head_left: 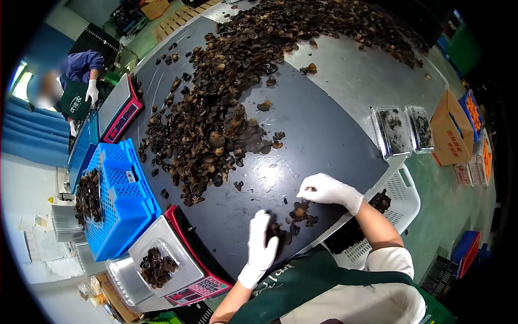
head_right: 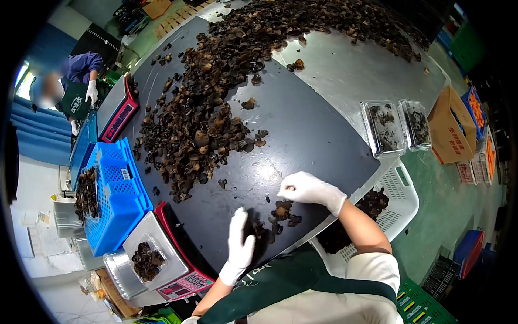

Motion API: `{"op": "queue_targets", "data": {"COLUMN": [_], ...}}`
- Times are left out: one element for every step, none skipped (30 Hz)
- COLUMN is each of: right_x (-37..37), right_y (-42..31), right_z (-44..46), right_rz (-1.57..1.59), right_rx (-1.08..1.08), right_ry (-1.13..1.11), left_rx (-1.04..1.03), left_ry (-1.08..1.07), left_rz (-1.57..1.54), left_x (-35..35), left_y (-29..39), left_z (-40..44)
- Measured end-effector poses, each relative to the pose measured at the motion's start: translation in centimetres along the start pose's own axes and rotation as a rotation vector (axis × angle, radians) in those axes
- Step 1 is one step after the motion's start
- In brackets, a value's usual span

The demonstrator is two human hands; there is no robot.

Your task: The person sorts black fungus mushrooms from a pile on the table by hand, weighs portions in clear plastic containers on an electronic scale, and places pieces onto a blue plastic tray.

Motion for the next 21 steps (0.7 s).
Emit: {"op": "queue_targets", "data": {"right_x": [0.9, 1.4, 1.5, 1.7, 1.3, 0.6, -0.4, -2.0, -3.4, -5.2, -6.1, -8.6, -10.2, -11.0, -11.6, -11.9, -12.3, -12.5, -12.6, -12.3, -11.6], "right_y": [0.2, 0.7, 1.1, 0.9, 0.5, 0.0, -1.0, -1.6, -2.3, -2.5, -4.2, -3.9, -4.1, -4.7, -4.7, -5.1, -5.5, -5.4, -4.7, -4.1, -3.4], "right_z": [-0.6, -0.8, -0.6, -0.1, 1.0, 2.3, 3.3, 5.1, 6.7, 8.9, 10.0, 11.9, 13.0, 13.3, 13.3, 13.2, 13.0, 12.5, 11.6, 10.6, 9.4], "right_rz": [-0.01, -0.053, -0.086, -0.116, -0.186, -0.183, -0.077, -0.09, -0.148, -0.168, -0.295, -0.372, -0.454, -0.536, -0.532, -0.602, -0.673, -0.673, -0.689, -0.706, -0.701], "right_rx": [-0.03, 0.058, 0.02, -0.019, 0.073, 0.065, 0.214, 0.27, 0.278, 0.344, 0.348, 0.464, 0.548, 0.632, 0.64, 0.641, 0.64, 0.643, 0.604, 0.564, 0.524], "right_ry": [0.085, 0.224, 0.24, 0.258, 0.249, 0.175, 0.235, 0.212, 0.173, 0.143, 0.096, 0.204, 0.256, 0.306, 0.302, 0.249, 0.195, 0.189, 0.134, 0.081, 0.047], "left_rx": [0.057, 0.115, 0.239, 0.368, 0.479, 0.588, 0.685, 0.754, 0.763, 0.774, 0.731, 0.69, 0.627, 0.574, 0.495, 0.416, 0.384, 0.332, 0.33, 0.324, 0.257], "left_ry": [0.041, 0.081, 0.048, 0.025, 0.003, -0.02, -0.023, -0.021, -0.003, 0.019, -0.006, -0.029, -0.094, -0.129, -0.133, -0.136, -0.175, -0.177, -0.198, -0.22, -0.178], "left_rz": [0.11, 0.222, 0.393, 0.54, 0.61, 0.679, 0.661, 0.675, 0.656, 0.636, 0.657, 0.676, 0.72, 0.747, 0.741, 0.732, 0.703, 0.716, 0.705, 0.695, 0.663], "left_x": [1.1, 2.2, 3.0, 3.1, 3.3, 3.4, 3.5, 3.4, 3.3, 3.1, 2.7, 2.2, 1.6, 1.1, 0.9, 0.7, 0.4, -0.2, -0.9, -1.6, -2.7], "left_y": [-0.4, -0.7, -1.0, -2.4, -3.0, -3.5, -3.5, -3.9, -4.2, -4.4, -4.3, -4.1, -4.0, -3.8, -4.0, -4.1, -3.8, -3.7, -3.8, -4.0, -3.8], "left_z": [-1.2, -2.5, -3.7, -5.8, -7.2, -8.4, -9.0, -9.7, -10.1, -10.4, -10.3, -10.3, -10.1, -9.9, -9.6, -9.2, -8.3, -7.5, -6.6, -5.5, -4.6]}}
Point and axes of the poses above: each hand's wrist, its own z-axis towards the middle knuckle, its own x-axis out of the back of the hand, y = z × x, the point moved 3 cm from there along z, towards the middle knuckle, and after that the axes turned 3 degrees about -z, right-handed, at the moved point
